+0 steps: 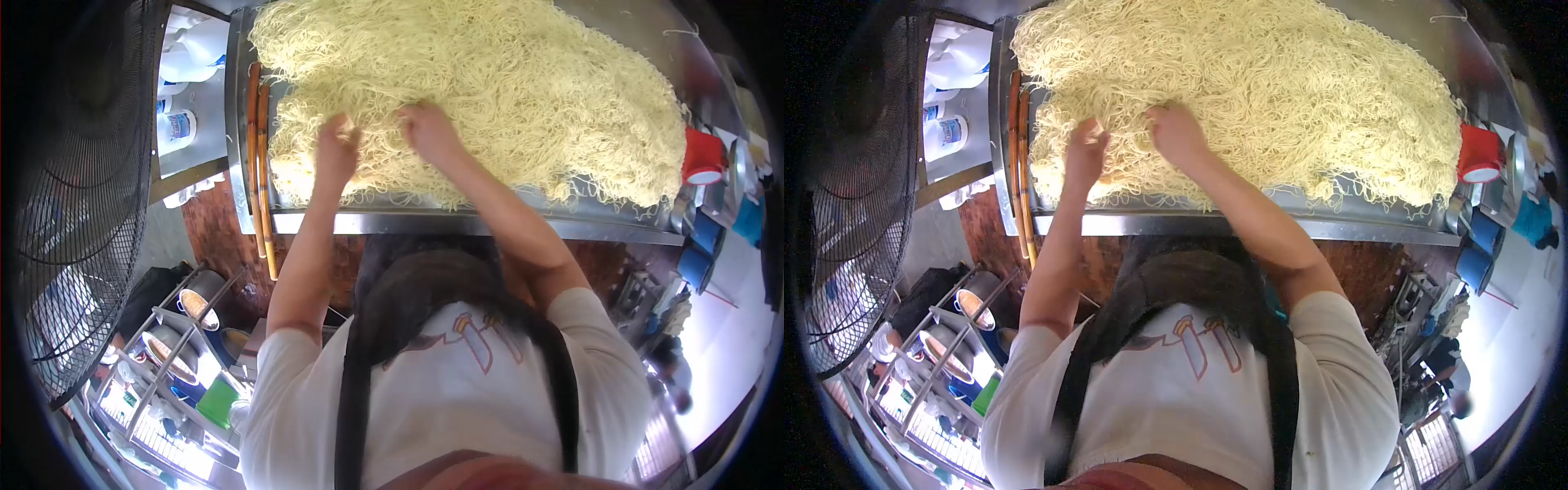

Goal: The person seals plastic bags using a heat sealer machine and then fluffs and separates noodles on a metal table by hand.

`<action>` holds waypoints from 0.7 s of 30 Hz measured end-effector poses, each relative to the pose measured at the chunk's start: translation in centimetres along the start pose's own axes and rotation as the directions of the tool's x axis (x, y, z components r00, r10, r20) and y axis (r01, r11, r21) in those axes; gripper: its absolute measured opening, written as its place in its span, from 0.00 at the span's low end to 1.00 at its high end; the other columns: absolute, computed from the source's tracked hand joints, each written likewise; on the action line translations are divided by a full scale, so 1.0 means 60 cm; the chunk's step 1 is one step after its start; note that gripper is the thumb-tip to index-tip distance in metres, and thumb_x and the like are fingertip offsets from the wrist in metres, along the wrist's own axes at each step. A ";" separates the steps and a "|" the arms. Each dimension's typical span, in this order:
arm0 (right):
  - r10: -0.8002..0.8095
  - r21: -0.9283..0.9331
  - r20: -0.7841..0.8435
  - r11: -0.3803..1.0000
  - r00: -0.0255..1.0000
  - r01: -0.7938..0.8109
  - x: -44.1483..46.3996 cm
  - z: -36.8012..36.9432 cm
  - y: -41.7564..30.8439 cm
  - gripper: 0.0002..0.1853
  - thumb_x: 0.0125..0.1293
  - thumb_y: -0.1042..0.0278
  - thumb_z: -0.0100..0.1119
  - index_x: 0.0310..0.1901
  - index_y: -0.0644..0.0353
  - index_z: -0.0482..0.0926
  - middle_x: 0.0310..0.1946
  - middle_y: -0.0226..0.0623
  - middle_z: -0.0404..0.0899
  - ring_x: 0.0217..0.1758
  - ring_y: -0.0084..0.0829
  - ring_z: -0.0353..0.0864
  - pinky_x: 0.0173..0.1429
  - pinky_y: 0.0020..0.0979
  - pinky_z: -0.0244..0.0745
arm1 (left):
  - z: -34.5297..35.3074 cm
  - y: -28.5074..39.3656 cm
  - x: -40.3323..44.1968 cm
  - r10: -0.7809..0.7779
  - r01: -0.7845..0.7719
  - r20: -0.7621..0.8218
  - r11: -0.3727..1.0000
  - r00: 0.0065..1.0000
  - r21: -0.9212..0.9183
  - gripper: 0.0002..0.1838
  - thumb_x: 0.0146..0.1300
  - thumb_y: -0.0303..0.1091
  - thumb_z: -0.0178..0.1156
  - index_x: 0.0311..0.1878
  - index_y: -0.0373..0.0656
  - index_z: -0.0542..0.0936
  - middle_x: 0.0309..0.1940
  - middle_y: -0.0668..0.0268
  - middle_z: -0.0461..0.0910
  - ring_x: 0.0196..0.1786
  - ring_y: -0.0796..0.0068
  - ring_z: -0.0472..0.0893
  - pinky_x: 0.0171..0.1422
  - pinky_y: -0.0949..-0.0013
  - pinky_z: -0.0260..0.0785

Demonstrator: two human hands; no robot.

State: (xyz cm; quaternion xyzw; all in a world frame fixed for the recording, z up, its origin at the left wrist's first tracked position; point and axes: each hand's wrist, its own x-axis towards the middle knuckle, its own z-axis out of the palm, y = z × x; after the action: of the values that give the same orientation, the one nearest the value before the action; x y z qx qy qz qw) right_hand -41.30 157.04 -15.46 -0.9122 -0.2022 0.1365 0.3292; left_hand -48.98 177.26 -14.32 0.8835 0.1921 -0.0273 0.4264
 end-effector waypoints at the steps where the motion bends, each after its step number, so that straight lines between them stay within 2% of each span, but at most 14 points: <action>1: 0.024 0.013 0.075 1.000 0.997 -0.025 0.008 0.026 -0.012 0.13 0.71 0.63 0.55 0.51 0.62 0.80 0.36 0.45 0.83 0.40 0.39 0.84 0.48 0.44 0.79 | 0.034 0.009 0.016 -0.068 0.067 0.046 0.998 0.997 0.010 0.27 0.70 0.43 0.60 0.62 0.30 0.74 0.63 0.38 0.72 0.67 0.46 0.73 0.71 0.58 0.65; 4: 0.080 0.102 0.330 0.988 0.941 -0.119 0.046 -0.013 -0.062 0.15 0.74 0.54 0.54 0.46 0.57 0.81 0.35 0.38 0.82 0.34 0.37 0.80 0.41 0.42 0.75 | 0.013 0.021 0.068 -0.166 0.221 0.243 0.950 0.956 -0.222 0.28 0.71 0.45 0.59 0.63 0.29 0.73 0.57 0.41 0.78 0.60 0.52 0.79 0.64 0.61 0.70; 5: -0.046 0.212 0.410 0.976 0.911 -0.046 0.037 -0.075 -0.085 0.14 0.74 0.56 0.53 0.49 0.56 0.81 0.36 0.37 0.83 0.37 0.37 0.82 0.44 0.41 0.77 | -0.010 0.021 0.075 -0.170 0.251 0.291 0.929 0.942 -0.271 0.28 0.71 0.45 0.59 0.63 0.29 0.72 0.55 0.42 0.80 0.57 0.54 0.81 0.62 0.62 0.72; 6: -0.184 0.322 0.461 0.946 0.868 0.030 0.028 -0.144 -0.097 0.14 0.74 0.58 0.53 0.52 0.55 0.81 0.38 0.37 0.84 0.39 0.37 0.83 0.47 0.41 0.79 | -0.016 -0.008 0.064 -0.024 0.038 0.041 0.911 0.999 -0.412 0.28 0.72 0.45 0.58 0.64 0.30 0.73 0.48 0.48 0.84 0.45 0.60 0.84 0.51 0.63 0.76; 7: -0.219 0.346 0.483 0.937 0.848 0.045 0.015 -0.182 -0.085 0.14 0.75 0.59 0.53 0.55 0.54 0.80 0.39 0.37 0.84 0.41 0.36 0.84 0.50 0.40 0.80 | -0.094 0.069 0.036 -0.137 0.227 0.232 0.878 0.963 -0.422 0.26 0.72 0.42 0.58 0.65 0.32 0.73 0.51 0.49 0.83 0.47 0.61 0.84 0.52 0.64 0.76; 9: -0.288 0.402 0.525 0.913 0.801 0.065 -0.011 -0.229 -0.059 0.16 0.75 0.61 0.54 0.60 0.52 0.79 0.42 0.38 0.85 0.44 0.35 0.84 0.55 0.38 0.81 | -0.142 0.020 0.035 -0.119 0.220 0.327 0.930 0.938 -0.294 0.26 0.70 0.38 0.60 0.67 0.33 0.72 0.58 0.46 0.79 0.58 0.59 0.80 0.61 0.61 0.73; 12: 0.161 0.103 0.334 0.973 0.929 -0.206 0.009 -0.162 -0.040 0.18 0.74 0.64 0.55 0.63 0.53 0.76 0.45 0.39 0.85 0.47 0.35 0.85 0.59 0.37 0.80 | -0.112 -0.003 0.025 -0.084 0.091 -0.045 0.972 0.995 0.214 0.25 0.69 0.35 0.62 0.66 0.34 0.73 0.63 0.45 0.74 0.64 0.56 0.76 0.66 0.58 0.71; 14: 0.181 0.041 0.287 0.979 0.941 -0.200 0.017 -0.100 -0.050 0.16 0.73 0.64 0.56 0.60 0.56 0.78 0.46 0.41 0.86 0.45 0.35 0.86 0.55 0.37 0.82 | -0.038 -0.001 0.039 0.096 -0.097 0.017 0.994 0.995 0.052 0.24 0.67 0.36 0.65 0.63 0.36 0.75 0.64 0.43 0.72 0.69 0.46 0.70 0.71 0.55 0.66; 15: 0.122 0.065 0.338 0.986 0.933 -0.152 0.018 -0.060 -0.049 0.16 0.73 0.63 0.56 0.58 0.57 0.79 0.45 0.42 0.85 0.44 0.35 0.86 0.54 0.38 0.81 | 0.009 0.000 0.034 0.075 -0.064 0.125 0.994 0.989 -0.093 0.25 0.66 0.37 0.66 0.63 0.36 0.75 0.63 0.42 0.73 0.70 0.46 0.68 0.72 0.54 0.64; 16: 0.061 0.092 0.384 0.990 0.921 -0.104 0.023 -0.019 -0.044 0.15 0.73 0.63 0.55 0.57 0.58 0.80 0.43 0.43 0.85 0.44 0.35 0.86 0.52 0.39 0.81 | 0.047 0.003 0.030 0.145 -0.149 0.139 0.989 0.980 0.021 0.24 0.65 0.37 0.67 0.60 0.36 0.76 0.61 0.43 0.75 0.67 0.47 0.71 0.71 0.54 0.64; 17: -0.001 0.120 0.427 0.991 0.904 -0.056 0.026 -0.001 -0.040 0.15 0.73 0.63 0.54 0.56 0.59 0.81 0.42 0.44 0.85 0.43 0.36 0.86 0.51 0.40 0.80 | 0.062 0.009 0.035 0.076 -0.080 0.132 0.996 0.988 0.028 0.21 0.65 0.37 0.67 0.58 0.39 0.77 0.51 0.46 0.80 0.54 0.53 0.80 0.62 0.56 0.72; 19: 0.107 0.270 0.395 0.936 0.913 -0.226 0.024 -0.058 -0.071 0.12 0.71 0.64 0.57 0.50 0.60 0.83 0.41 0.43 0.85 0.42 0.37 0.86 0.51 0.41 0.80 | 0.000 0.052 0.043 -0.182 0.238 0.235 0.942 0.955 -0.238 0.17 0.68 0.37 0.65 0.56 0.41 0.77 0.39 0.56 0.83 0.38 0.68 0.82 0.45 0.65 0.76; 20: 0.166 0.343 0.388 0.887 0.907 -0.310 0.021 -0.092 -0.084 0.11 0.70 0.65 0.58 0.47 0.61 0.83 0.41 0.43 0.85 0.42 0.38 0.86 0.51 0.41 0.80 | -0.028 0.053 0.044 -0.090 0.143 0.169 0.933 0.981 -0.331 0.15 0.71 0.36 0.62 0.56 0.43 0.78 0.34 0.65 0.82 0.30 0.82 0.77 0.32 0.71 0.71; 21: 0.167 0.273 0.414 0.915 0.895 -0.298 0.020 -0.122 -0.077 0.12 0.70 0.65 0.60 0.50 0.61 0.82 0.42 0.44 0.84 0.42 0.38 0.85 0.51 0.40 0.80 | -0.073 0.088 0.033 -0.141 0.226 0.216 0.866 0.966 -0.446 0.14 0.73 0.37 0.59 0.58 0.46 0.78 0.36 0.67 0.83 0.31 0.84 0.76 0.31 0.72 0.70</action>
State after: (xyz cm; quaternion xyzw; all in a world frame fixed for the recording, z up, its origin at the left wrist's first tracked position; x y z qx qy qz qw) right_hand -38.75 156.83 -7.10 -0.8176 -0.1246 0.3824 0.4120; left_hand -45.73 178.28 -8.06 0.7264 0.2377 -0.0987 0.6373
